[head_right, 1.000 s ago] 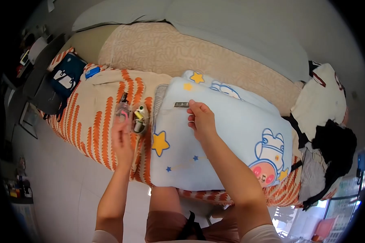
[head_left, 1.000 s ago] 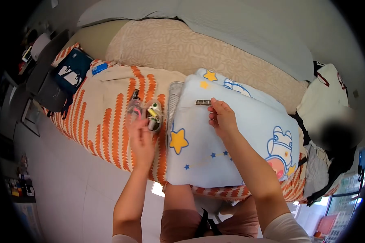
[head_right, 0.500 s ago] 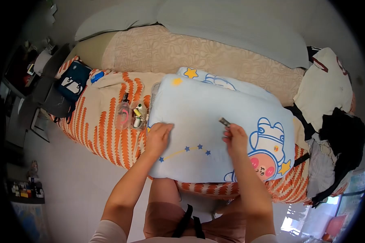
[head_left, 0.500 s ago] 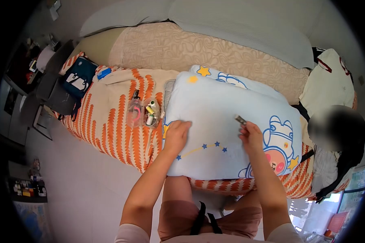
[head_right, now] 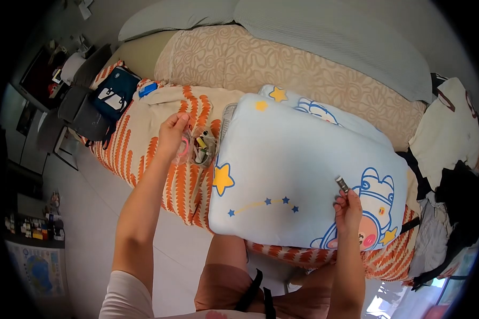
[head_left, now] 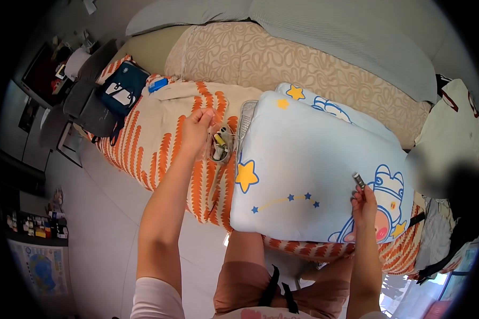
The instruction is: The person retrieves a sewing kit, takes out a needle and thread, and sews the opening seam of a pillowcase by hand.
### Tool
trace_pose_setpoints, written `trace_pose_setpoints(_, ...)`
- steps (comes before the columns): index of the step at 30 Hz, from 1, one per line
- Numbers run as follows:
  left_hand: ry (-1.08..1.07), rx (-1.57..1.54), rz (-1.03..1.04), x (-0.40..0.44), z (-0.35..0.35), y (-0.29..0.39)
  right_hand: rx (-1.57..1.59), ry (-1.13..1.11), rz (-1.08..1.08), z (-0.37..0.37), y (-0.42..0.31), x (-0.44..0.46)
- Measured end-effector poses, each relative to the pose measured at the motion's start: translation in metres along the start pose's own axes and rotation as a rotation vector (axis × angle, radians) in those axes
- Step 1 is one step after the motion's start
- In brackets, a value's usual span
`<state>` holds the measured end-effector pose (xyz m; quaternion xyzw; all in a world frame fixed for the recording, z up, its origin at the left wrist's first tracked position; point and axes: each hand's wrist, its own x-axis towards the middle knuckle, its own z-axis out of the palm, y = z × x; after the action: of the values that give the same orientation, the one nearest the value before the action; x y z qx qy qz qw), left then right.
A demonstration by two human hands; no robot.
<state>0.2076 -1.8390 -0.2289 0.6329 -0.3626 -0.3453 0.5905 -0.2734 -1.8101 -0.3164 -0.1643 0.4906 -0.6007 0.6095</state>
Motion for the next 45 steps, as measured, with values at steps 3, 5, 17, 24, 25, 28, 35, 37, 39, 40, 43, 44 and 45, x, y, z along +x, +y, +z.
trace_pose_setpoints(3,0.038,-0.059,0.064,0.022,-0.009,-0.016,0.041,-0.024,-0.005,-0.008,0.010,0.007)
trace_pose_setpoints(5,0.017,-0.101,0.044,0.030,-0.015,-0.024,0.023,-0.001,0.009,-0.010,0.015,0.013)
trace_pose_setpoints(17,0.907,-0.936,-0.333,0.068,-0.061,-0.135,0.139,-0.112,0.041,-0.011,0.002,-0.015)
trace_pose_setpoints(24,0.192,0.608,-0.198,0.028,-0.030,-0.120,0.138,-0.098,0.078,-0.009,0.008,-0.037)
trace_pose_setpoints(25,0.192,1.000,0.000,0.018,-0.014,-0.118,0.137,-0.105,0.082,-0.006,0.008,-0.038)
trace_pose_setpoints(28,-0.058,1.221,0.284,-0.006,0.025,-0.076,0.120,-0.121,0.078,-0.002,0.005,-0.042)
trace_pose_setpoints(35,-0.155,0.603,0.232,0.014,0.023,-0.080,0.095,-0.069,0.063,-0.001,0.001,-0.045)
trace_pose_setpoints(37,0.116,0.224,0.066,0.054,-0.017,-0.128,0.093,-0.055,0.062,-0.006,0.002,-0.044)
trace_pose_setpoints(39,0.566,0.335,-0.077,0.039,-0.031,-0.081,0.079,-0.038,0.065,-0.009,0.001,-0.042)
trace_pose_setpoints(40,0.645,0.341,-0.111,0.047,-0.053,-0.095,0.076,-0.026,0.063,-0.010,0.002,-0.040)
trace_pose_setpoints(43,0.667,0.391,-0.233,0.057,-0.103,-0.126,0.092,-0.033,0.072,-0.010,0.008,-0.036)
trace_pose_setpoints(44,0.630,0.412,-0.279,0.054,-0.112,-0.132,0.113,-0.059,0.087,-0.007,0.009,-0.035)
trace_pose_setpoints(45,0.314,0.591,-0.289,0.050,-0.114,-0.132,0.128,-0.073,0.095,-0.007,0.008,-0.038)
